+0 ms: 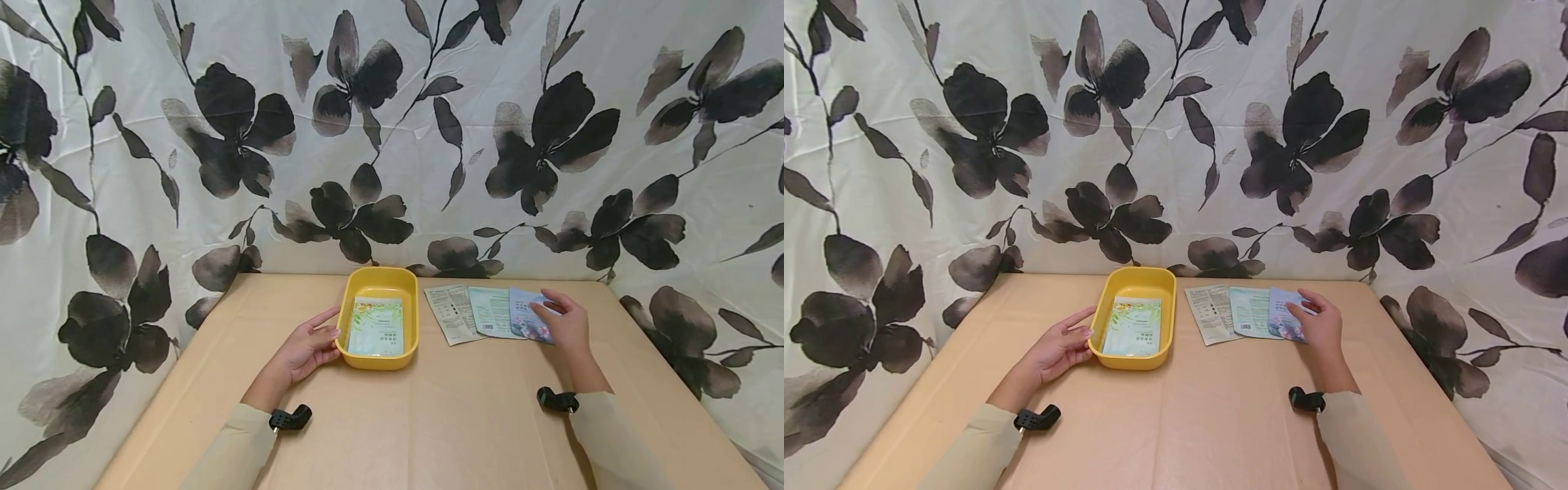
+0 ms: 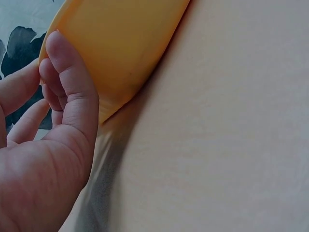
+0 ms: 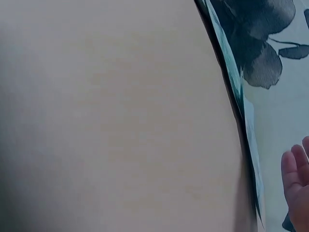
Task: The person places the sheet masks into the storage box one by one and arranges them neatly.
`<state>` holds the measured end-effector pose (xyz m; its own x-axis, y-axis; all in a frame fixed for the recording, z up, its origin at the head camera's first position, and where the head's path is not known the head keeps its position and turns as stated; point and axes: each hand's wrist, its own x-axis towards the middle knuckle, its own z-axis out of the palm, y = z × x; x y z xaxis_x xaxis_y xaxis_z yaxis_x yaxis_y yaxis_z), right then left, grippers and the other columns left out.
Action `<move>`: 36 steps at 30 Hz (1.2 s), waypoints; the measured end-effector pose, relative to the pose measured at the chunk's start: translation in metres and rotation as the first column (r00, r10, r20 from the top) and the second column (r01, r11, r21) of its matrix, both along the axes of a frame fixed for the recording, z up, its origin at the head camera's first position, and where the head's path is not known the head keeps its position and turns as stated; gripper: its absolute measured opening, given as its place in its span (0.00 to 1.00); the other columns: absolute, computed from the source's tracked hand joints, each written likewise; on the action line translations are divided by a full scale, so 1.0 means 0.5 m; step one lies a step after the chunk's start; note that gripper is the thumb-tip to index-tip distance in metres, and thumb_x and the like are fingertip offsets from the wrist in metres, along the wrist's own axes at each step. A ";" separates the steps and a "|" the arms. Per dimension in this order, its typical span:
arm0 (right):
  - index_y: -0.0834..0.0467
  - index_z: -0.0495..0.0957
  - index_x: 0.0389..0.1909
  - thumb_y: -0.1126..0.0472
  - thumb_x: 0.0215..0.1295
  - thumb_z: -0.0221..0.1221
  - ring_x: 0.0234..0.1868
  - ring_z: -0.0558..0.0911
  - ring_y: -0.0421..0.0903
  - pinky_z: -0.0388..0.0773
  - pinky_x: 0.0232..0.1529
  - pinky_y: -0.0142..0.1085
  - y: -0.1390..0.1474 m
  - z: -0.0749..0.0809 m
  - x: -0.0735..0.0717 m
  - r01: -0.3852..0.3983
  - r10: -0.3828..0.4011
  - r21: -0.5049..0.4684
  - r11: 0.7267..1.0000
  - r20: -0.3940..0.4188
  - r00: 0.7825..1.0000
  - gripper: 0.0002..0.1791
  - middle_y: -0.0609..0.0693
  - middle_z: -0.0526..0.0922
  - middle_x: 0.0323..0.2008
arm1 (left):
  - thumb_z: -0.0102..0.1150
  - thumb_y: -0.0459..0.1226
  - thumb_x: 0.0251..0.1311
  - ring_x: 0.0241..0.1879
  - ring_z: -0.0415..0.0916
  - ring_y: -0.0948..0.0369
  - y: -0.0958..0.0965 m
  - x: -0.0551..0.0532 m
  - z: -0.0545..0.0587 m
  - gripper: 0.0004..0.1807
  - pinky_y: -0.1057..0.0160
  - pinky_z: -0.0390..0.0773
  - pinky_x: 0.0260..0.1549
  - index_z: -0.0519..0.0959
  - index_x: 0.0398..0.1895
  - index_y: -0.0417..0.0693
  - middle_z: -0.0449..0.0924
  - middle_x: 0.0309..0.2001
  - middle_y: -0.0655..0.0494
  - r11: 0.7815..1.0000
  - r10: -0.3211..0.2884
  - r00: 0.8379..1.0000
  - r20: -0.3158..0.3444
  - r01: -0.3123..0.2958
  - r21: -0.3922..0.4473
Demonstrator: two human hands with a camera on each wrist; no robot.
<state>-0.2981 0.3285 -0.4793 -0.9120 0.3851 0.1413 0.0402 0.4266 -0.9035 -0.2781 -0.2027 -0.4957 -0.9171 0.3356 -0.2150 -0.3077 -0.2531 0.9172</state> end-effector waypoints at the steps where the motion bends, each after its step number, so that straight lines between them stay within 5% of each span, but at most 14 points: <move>1: 0.54 0.76 0.68 0.49 0.67 0.68 0.67 0.76 0.54 0.71 0.43 0.12 0.004 0.000 -0.003 0.004 -0.004 0.003 1.000 0.001 1.000 0.30 0.56 0.75 0.69 | 0.56 0.30 0.72 0.34 0.81 0.64 0.000 0.000 0.000 0.38 0.65 0.86 0.37 0.57 0.81 0.57 0.76 0.59 0.45 1.000 0.000 1.000 0.000 0.000 0.000; 9: 0.54 0.75 0.70 0.49 0.69 0.66 0.68 0.74 0.52 0.74 0.50 0.19 0.031 0.001 -0.019 0.033 -0.034 0.016 0.999 0.076 0.997 0.31 0.54 0.74 0.71 | 0.56 0.30 0.72 0.34 0.80 0.64 0.001 0.001 0.000 0.37 0.65 0.86 0.37 0.57 0.81 0.57 0.77 0.56 0.48 1.000 -0.004 1.000 0.002 0.004 0.005; 17: 0.54 0.73 0.71 0.48 0.69 0.65 0.72 0.70 0.54 0.73 0.70 0.48 0.048 0.000 -0.025 0.052 -0.052 0.005 0.999 0.132 0.990 0.32 0.55 0.69 0.74 | 0.59 0.32 0.71 0.34 0.81 0.63 0.001 0.000 -0.001 0.38 0.65 0.86 0.39 0.57 0.81 0.57 0.77 0.58 0.46 1.000 -0.015 1.000 0.005 0.015 0.000; 36: 0.60 0.68 0.73 0.50 0.67 0.67 0.78 0.62 0.64 0.63 0.75 0.58 0.083 -0.017 -0.054 0.000 0.007 -0.031 1.000 0.220 0.975 0.37 0.65 0.60 0.77 | 0.58 0.32 0.72 0.34 0.81 0.63 -0.002 -0.003 0.004 0.38 0.65 0.86 0.38 0.57 0.81 0.58 0.77 0.59 0.45 1.000 -0.006 1.000 0.012 0.006 -0.007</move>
<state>-0.3252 0.3699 -0.4876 -0.9206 0.3831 -0.0754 0.2386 0.3991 -0.8853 -0.2798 -0.2038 -0.4937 -0.9124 0.3396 -0.2285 -0.3203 -0.2448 0.9152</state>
